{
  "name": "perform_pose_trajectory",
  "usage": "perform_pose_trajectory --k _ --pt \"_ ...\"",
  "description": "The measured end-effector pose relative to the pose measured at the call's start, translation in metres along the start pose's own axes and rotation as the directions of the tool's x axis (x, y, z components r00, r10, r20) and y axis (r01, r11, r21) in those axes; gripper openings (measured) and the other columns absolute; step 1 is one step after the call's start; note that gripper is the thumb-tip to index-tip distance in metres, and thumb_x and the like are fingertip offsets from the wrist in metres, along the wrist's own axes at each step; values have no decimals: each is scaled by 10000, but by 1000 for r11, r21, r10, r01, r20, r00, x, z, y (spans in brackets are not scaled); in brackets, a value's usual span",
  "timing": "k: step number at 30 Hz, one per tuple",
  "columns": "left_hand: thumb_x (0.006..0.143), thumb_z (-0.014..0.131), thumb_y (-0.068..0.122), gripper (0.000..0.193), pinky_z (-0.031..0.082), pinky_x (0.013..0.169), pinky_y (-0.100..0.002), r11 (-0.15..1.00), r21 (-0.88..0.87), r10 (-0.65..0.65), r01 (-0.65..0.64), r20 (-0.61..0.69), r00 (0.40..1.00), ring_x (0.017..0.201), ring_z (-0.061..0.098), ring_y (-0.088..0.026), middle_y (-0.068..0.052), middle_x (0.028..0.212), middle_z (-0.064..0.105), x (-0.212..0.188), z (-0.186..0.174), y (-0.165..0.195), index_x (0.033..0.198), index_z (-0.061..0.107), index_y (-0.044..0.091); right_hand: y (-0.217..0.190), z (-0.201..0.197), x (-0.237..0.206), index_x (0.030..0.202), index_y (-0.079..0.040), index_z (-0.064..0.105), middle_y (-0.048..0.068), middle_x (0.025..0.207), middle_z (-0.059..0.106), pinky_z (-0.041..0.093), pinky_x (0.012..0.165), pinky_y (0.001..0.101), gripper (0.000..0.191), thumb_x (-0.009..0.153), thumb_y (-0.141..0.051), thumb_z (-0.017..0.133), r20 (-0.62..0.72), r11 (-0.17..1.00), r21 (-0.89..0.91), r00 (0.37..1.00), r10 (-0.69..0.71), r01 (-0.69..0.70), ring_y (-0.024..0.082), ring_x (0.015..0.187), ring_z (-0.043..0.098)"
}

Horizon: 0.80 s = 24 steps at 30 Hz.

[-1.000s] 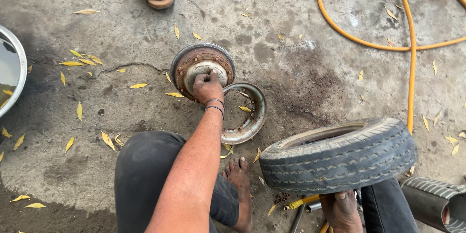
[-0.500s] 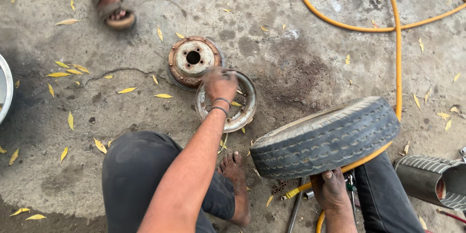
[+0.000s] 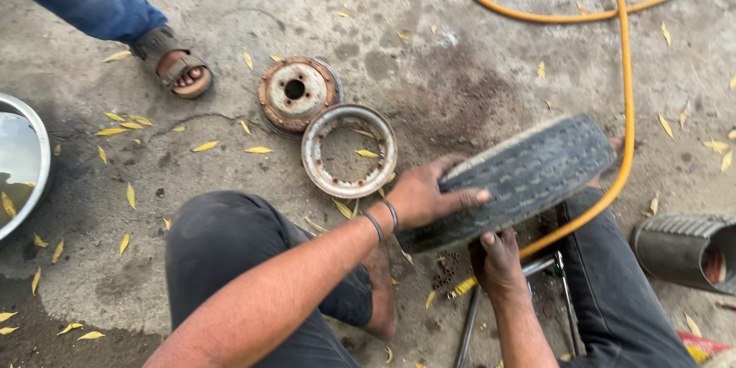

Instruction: The person removes parts of a wheel assembly by hand, fits an inner tube into a tire, and reassembles the metal rim components.

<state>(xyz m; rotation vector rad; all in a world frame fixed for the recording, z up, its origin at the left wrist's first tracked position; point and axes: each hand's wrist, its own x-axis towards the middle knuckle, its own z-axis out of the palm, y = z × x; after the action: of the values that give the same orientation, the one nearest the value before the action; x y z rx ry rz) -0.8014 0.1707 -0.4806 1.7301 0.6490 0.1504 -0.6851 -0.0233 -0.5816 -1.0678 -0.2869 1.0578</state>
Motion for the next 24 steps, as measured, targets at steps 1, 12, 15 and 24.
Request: perform_pose_trajectory --k 1,12,15,24 --pt "697 617 810 988 573 960 -411 1000 -28 -6 6 -2 1000 1105 747 -287 -177 1189 754 0 1 5 1390 625 105 -1 2 -3 1406 -36 525 84 1376 611 388 1142 494 862 755 -462 897 3 1000 4 1000 -14 14 284 1320 544" --pt "863 638 743 869 532 952 -387 995 97 -5 32 -261 965 1090 705 -273 -199 1165 732 31 -23 6 1246 694 -35 29 8 18 1279 183 567 220 1188 584 409 1092 456 679 992 -407 741 30 994 -105 1000 -9 12 345 1128 510" --pt "865 601 700 801 567 866 -331 983 -182 -68 37 -167 984 936 712 -168 -107 1063 784 36 -29 -8 1212 723 -12 45 22 8 1496 4 456 106 1446 570 379 1167 382 831 815 -333 794 94 924 -380 995 -13 48 240 1352 499" --pt "844 643 694 857 567 911 -322 962 -269 -89 36 -187 978 1020 717 -184 -109 1149 754 30 -23 -32 1298 655 -32 17 20 16 1484 -10 514 143 1325 669 496 1083 424 1044 644 -507 886 -5 932 -362 1000 23 -24 256 1215 635"
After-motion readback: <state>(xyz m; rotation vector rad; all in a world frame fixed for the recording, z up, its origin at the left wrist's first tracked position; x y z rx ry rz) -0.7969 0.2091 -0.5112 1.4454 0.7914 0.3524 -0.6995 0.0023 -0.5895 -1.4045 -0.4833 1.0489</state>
